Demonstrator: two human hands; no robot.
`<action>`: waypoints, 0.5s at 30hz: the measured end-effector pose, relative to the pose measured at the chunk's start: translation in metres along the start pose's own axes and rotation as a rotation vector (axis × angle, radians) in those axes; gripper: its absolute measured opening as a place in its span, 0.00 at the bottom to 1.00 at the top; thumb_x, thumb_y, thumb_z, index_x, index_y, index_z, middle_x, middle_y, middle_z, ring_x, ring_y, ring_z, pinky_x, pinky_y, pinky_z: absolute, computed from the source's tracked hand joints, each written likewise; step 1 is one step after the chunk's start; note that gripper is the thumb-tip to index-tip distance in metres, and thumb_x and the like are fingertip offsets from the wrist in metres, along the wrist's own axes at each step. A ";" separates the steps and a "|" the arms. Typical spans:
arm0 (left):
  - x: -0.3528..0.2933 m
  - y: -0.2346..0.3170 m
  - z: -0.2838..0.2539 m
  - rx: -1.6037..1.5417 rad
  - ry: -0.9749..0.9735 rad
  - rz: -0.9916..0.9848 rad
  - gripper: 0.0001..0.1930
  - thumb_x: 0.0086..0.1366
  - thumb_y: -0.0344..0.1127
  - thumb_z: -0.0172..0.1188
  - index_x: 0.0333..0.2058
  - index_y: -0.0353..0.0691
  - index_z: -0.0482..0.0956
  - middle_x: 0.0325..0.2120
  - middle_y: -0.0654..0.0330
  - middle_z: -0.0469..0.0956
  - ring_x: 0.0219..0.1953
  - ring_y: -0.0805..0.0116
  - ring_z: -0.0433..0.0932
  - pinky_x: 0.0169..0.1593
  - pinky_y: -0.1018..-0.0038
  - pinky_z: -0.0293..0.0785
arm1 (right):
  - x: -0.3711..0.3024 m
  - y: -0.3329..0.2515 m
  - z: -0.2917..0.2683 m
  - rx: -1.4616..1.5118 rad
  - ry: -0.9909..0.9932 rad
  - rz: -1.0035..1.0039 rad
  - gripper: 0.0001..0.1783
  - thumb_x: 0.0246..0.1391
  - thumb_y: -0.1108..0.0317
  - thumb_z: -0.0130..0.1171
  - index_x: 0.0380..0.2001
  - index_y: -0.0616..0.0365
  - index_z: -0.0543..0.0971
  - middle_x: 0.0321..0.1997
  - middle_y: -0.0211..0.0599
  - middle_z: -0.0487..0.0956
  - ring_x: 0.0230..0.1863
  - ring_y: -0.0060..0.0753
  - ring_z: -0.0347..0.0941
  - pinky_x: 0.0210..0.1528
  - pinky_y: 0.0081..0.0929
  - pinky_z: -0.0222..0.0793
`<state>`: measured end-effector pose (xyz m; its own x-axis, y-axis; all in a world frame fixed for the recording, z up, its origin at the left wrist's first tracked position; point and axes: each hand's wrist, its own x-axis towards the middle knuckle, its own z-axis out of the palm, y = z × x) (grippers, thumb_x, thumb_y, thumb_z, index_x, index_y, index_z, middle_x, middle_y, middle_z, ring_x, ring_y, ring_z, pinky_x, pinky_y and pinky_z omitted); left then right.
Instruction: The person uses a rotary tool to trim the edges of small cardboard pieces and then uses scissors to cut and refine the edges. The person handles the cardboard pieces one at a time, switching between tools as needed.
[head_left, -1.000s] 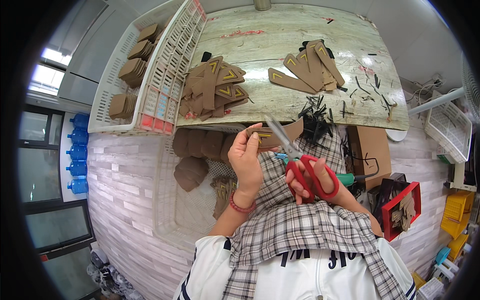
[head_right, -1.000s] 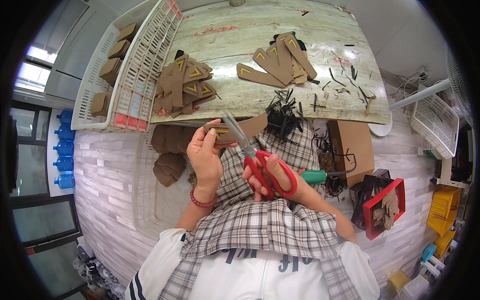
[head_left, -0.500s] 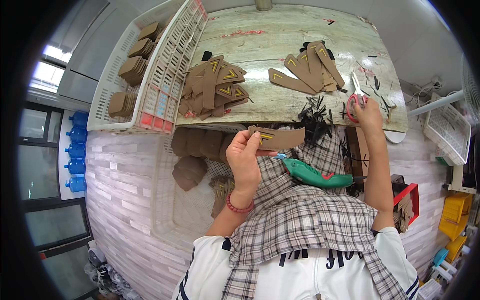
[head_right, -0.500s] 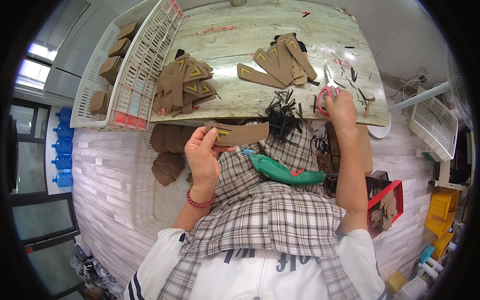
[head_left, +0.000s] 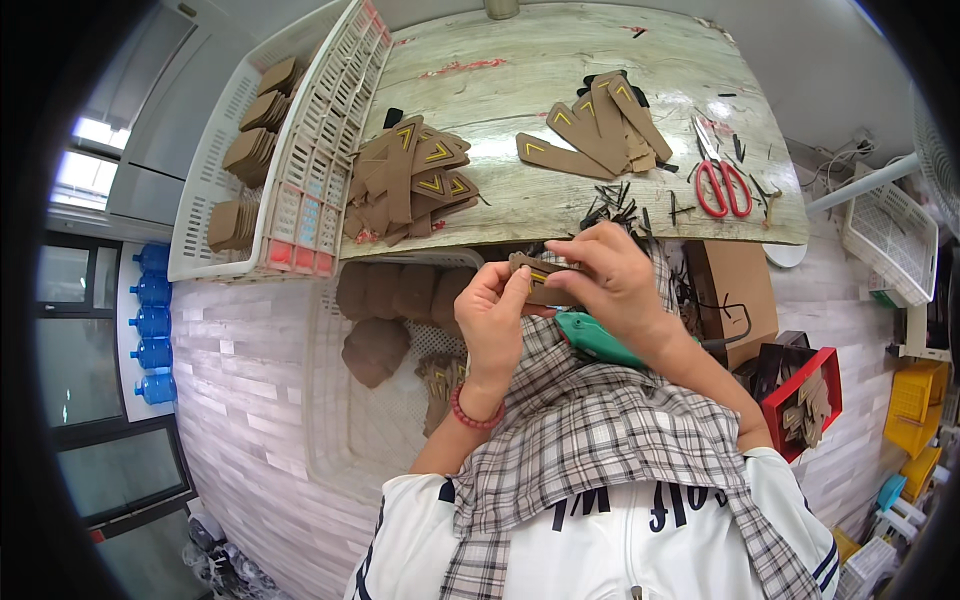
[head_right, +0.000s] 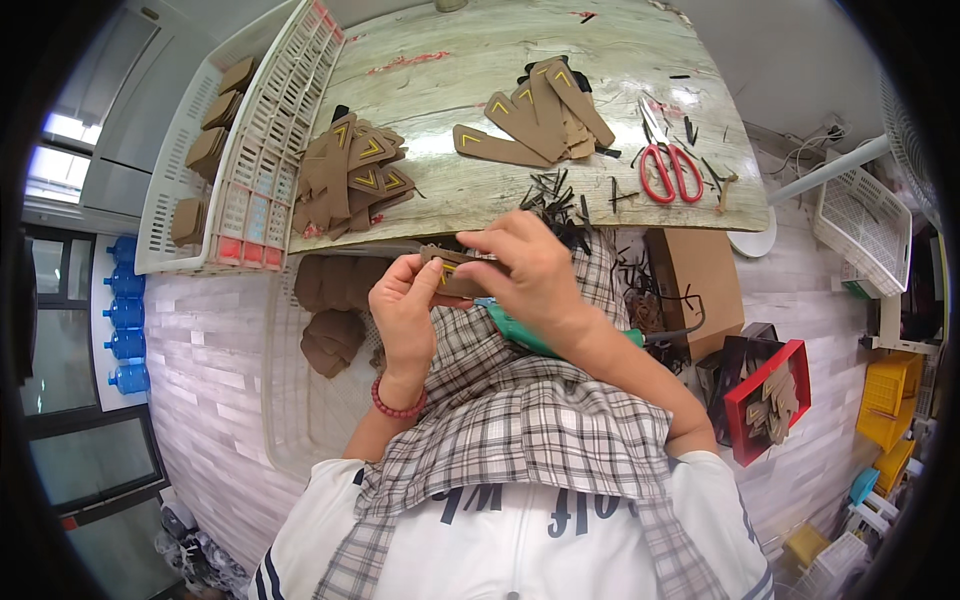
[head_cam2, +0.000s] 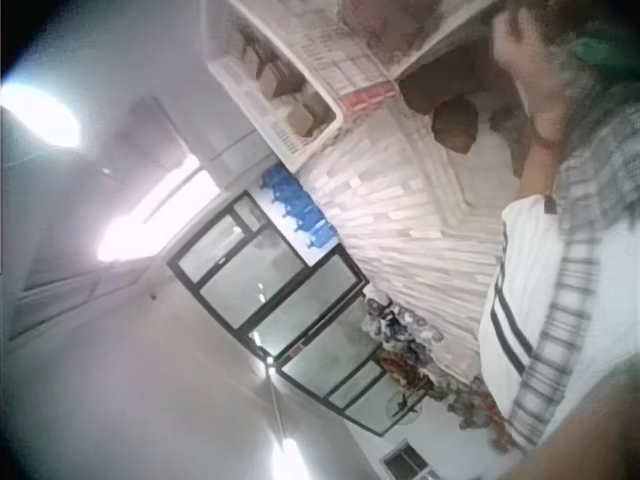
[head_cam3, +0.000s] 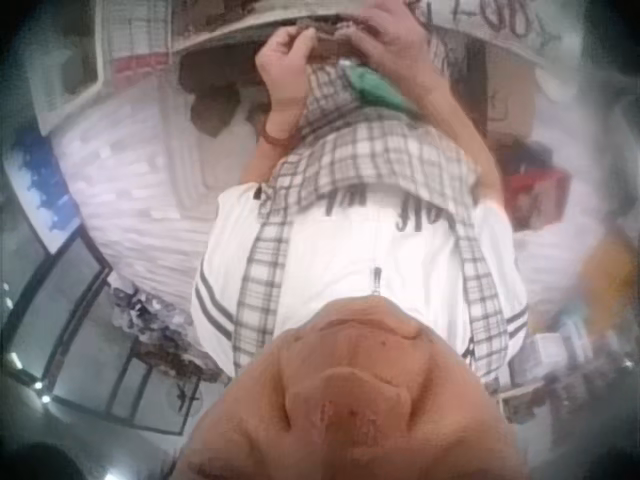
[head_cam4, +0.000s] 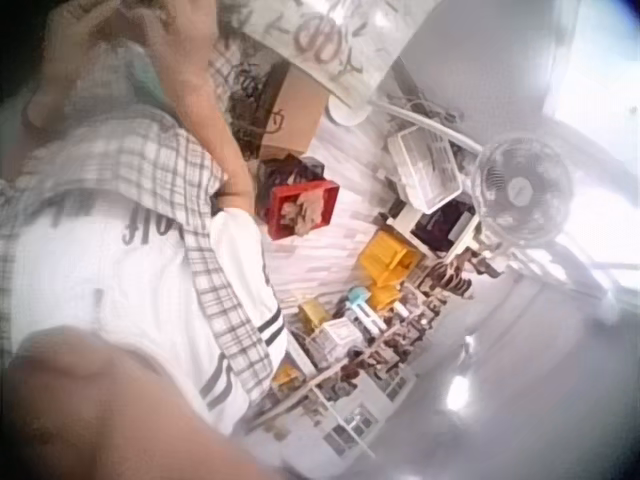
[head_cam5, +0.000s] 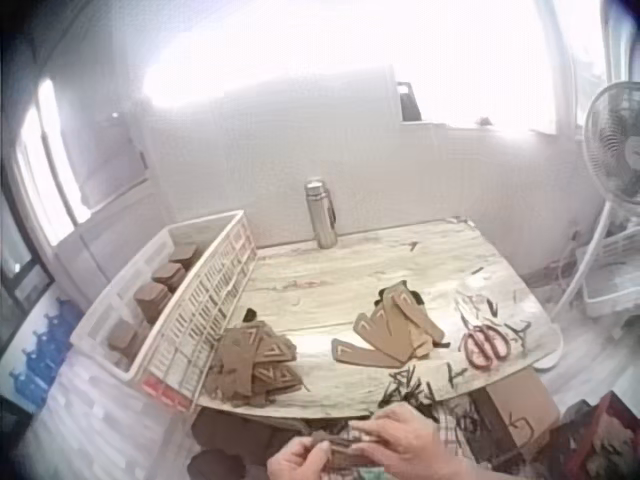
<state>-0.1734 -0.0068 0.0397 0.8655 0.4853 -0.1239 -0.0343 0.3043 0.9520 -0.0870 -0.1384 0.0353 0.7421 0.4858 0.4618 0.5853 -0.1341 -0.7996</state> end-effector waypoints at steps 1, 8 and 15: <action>-0.001 0.000 0.001 0.010 -0.005 0.001 0.07 0.67 0.28 0.52 0.35 0.29 0.76 0.28 0.59 0.78 0.26 0.76 0.79 0.26 0.79 0.80 | 0.000 -0.003 0.005 -0.039 0.013 -0.042 0.15 0.38 0.73 0.69 0.34 0.58 0.82 0.29 0.37 0.75 0.33 0.37 0.73 0.33 0.29 0.70; -0.006 -0.004 0.000 0.076 -0.028 0.021 0.07 0.67 0.27 0.51 0.34 0.29 0.76 0.26 0.59 0.79 0.24 0.74 0.79 0.26 0.78 0.79 | 0.003 -0.009 0.008 -0.415 0.063 -0.393 0.09 0.34 0.75 0.64 0.25 0.58 0.77 0.25 0.34 0.71 0.28 0.36 0.68 0.29 0.29 0.65; -0.005 -0.007 -0.002 0.206 -0.073 0.028 0.06 0.66 0.26 0.52 0.33 0.29 0.75 0.24 0.61 0.78 0.22 0.76 0.77 0.25 0.80 0.78 | 0.004 -0.011 0.010 -0.446 0.057 -0.416 0.08 0.34 0.76 0.61 0.20 0.57 0.71 0.24 0.36 0.68 0.28 0.39 0.67 0.29 0.32 0.64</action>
<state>-0.1787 -0.0100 0.0334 0.9000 0.4279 -0.0833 0.0379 0.1137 0.9928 -0.0932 -0.1266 0.0423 0.4313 0.5297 0.7303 0.9008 -0.2983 -0.3156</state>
